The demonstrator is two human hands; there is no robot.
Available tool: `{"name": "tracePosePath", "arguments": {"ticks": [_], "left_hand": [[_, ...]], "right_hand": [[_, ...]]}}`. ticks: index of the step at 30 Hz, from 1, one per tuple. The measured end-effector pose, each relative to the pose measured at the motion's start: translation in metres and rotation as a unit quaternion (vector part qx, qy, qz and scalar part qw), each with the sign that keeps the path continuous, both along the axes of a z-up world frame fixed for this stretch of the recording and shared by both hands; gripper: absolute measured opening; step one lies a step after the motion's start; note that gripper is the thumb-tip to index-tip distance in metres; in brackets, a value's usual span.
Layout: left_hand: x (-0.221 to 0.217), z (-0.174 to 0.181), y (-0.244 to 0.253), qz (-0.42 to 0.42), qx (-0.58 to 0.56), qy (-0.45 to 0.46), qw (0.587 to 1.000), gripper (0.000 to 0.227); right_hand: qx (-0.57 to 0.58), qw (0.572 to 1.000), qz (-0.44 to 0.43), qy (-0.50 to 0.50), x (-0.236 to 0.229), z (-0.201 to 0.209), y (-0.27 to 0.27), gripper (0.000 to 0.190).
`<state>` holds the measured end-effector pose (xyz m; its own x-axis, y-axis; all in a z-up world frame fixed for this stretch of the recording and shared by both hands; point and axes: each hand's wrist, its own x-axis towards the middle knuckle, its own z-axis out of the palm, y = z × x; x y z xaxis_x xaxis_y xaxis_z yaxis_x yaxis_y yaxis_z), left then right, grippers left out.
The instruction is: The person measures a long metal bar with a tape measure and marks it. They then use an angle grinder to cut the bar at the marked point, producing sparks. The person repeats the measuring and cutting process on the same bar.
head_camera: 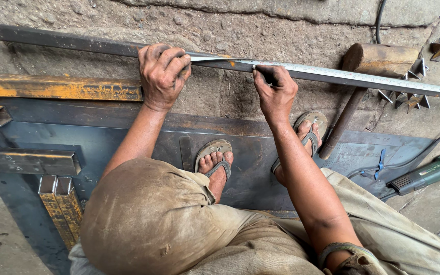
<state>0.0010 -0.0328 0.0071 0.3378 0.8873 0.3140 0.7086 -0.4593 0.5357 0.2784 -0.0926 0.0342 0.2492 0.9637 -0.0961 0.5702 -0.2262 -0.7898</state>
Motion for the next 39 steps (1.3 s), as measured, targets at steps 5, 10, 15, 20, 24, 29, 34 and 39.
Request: {"name": "tracePosePath", "arguments": {"ticks": [5,10,15,20,24,29,34,39], "left_hand": [[-0.001,0.001,0.0,-0.002,-0.007,-0.002,1.0,0.025],[0.0,0.002,0.001,0.001,-0.001,0.002,1.0,0.024],[0.0,0.002,0.001,-0.002,-0.006,-0.006,1.0,0.025],[-0.001,0.0,0.0,-0.002,-0.008,-0.005,1.0,0.026],[-0.001,-0.001,0.0,0.0,-0.007,-0.008,1.0,0.027],[-0.001,-0.002,-0.001,-0.001,-0.002,-0.008,1.0,0.028],[-0.002,-0.004,0.0,-0.004,-0.007,-0.009,1.0,0.029],[-0.001,-0.004,0.001,-0.004,-0.004,-0.01,1.0,0.029]], "right_hand": [[0.003,1.0,-0.007,-0.001,-0.004,0.001,0.001,0.01],[-0.002,1.0,-0.016,-0.014,-0.007,0.003,0.002,0.011],[0.011,0.997,0.011,-0.077,-0.009,0.003,0.002,0.011],[0.038,0.998,0.007,-0.05,-0.01,0.001,0.001,0.011],[0.046,0.997,0.006,-0.055,-0.012,0.0,0.001,0.012],[0.054,0.993,0.026,-0.101,-0.011,-0.002,0.0,0.014],[0.037,0.981,0.054,-0.183,-0.011,-0.006,0.0,0.016],[0.03,0.963,0.09,-0.254,-0.01,-0.009,0.006,0.019]]}}
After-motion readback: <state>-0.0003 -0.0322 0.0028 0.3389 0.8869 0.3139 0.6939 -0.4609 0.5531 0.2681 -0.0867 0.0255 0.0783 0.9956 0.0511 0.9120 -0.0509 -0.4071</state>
